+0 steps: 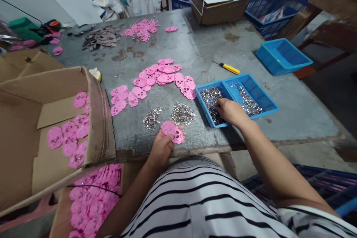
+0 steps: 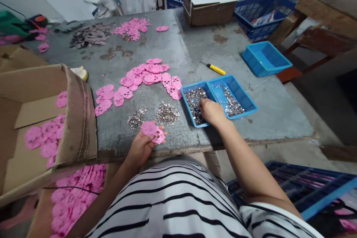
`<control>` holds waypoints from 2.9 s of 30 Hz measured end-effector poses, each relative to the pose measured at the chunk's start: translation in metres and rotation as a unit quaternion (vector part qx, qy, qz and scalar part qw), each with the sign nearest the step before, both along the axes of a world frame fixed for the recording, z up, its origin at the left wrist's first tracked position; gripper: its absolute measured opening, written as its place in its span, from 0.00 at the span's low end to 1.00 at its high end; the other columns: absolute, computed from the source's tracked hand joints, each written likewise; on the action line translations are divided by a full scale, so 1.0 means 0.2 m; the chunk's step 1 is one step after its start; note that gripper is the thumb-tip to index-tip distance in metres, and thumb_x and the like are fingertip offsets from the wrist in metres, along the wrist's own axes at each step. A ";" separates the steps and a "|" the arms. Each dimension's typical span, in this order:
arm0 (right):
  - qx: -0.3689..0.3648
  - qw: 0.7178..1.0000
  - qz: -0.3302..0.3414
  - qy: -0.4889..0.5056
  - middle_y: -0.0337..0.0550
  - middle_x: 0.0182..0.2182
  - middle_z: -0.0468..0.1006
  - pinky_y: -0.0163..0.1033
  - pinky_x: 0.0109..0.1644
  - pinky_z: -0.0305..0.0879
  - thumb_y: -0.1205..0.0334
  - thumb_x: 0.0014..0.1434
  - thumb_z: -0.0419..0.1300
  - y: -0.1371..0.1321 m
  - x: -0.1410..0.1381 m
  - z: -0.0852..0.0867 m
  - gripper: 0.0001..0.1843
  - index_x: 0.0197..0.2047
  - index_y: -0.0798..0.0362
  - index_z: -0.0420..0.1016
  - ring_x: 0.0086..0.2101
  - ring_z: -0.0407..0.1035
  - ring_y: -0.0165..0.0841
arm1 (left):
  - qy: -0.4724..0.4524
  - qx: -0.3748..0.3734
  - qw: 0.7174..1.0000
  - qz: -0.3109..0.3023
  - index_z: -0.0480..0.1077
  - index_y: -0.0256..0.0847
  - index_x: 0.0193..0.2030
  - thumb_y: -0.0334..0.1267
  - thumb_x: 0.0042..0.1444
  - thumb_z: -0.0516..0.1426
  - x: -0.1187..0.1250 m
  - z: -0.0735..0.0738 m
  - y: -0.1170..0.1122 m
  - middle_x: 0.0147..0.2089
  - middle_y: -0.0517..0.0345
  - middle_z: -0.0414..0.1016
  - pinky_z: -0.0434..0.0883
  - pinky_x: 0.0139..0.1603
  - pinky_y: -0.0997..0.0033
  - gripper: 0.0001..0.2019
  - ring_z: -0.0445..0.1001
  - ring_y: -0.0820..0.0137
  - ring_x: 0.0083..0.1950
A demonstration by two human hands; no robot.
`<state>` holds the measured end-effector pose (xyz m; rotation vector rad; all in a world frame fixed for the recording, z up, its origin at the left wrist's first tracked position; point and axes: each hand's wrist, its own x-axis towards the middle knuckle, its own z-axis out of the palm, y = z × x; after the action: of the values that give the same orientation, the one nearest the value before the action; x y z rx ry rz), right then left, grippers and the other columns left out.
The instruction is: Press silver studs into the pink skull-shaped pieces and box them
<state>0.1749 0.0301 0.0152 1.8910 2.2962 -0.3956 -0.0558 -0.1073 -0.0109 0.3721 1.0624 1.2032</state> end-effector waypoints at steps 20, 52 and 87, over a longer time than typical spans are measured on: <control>0.086 0.983 -0.025 0.158 0.48 0.38 0.83 0.40 0.40 0.66 0.66 0.57 0.56 0.06 0.14 -0.10 0.09 0.36 0.52 0.78 0.37 0.75 0.41 | 0.002 -0.006 1.000 0.013 0.64 0.40 0.56 0.32 0.44 0.61 0.00 0.00 -0.01 0.44 0.50 0.80 0.75 0.36 0.68 0.29 0.80 0.63 0.40; -0.109 0.770 -0.153 0.610 0.32 0.17 0.62 0.34 0.21 0.46 0.45 0.45 0.68 -0.16 -0.12 0.03 0.20 0.26 0.52 0.69 0.17 0.49 0.23 | -0.002 0.000 1.000 0.028 0.64 0.38 0.52 0.31 0.42 0.58 0.06 0.04 0.03 0.42 0.50 0.79 0.76 0.43 0.60 0.26 0.79 0.58 0.45; -0.183 0.774 -0.083 0.601 0.49 0.43 0.70 0.38 0.30 0.65 0.51 0.42 0.70 -0.32 -0.41 -0.04 0.17 0.20 0.55 0.71 0.34 0.66 0.33 | -0.065 0.021 0.996 0.060 0.66 0.40 0.47 0.34 0.54 0.60 0.12 0.08 0.09 0.42 0.55 0.77 0.79 0.44 0.60 0.13 0.76 0.62 0.49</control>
<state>0.0936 -0.0342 0.0070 1.7991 2.1894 -2.4574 -0.0311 -0.0895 0.0044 0.2626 0.9586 1.3400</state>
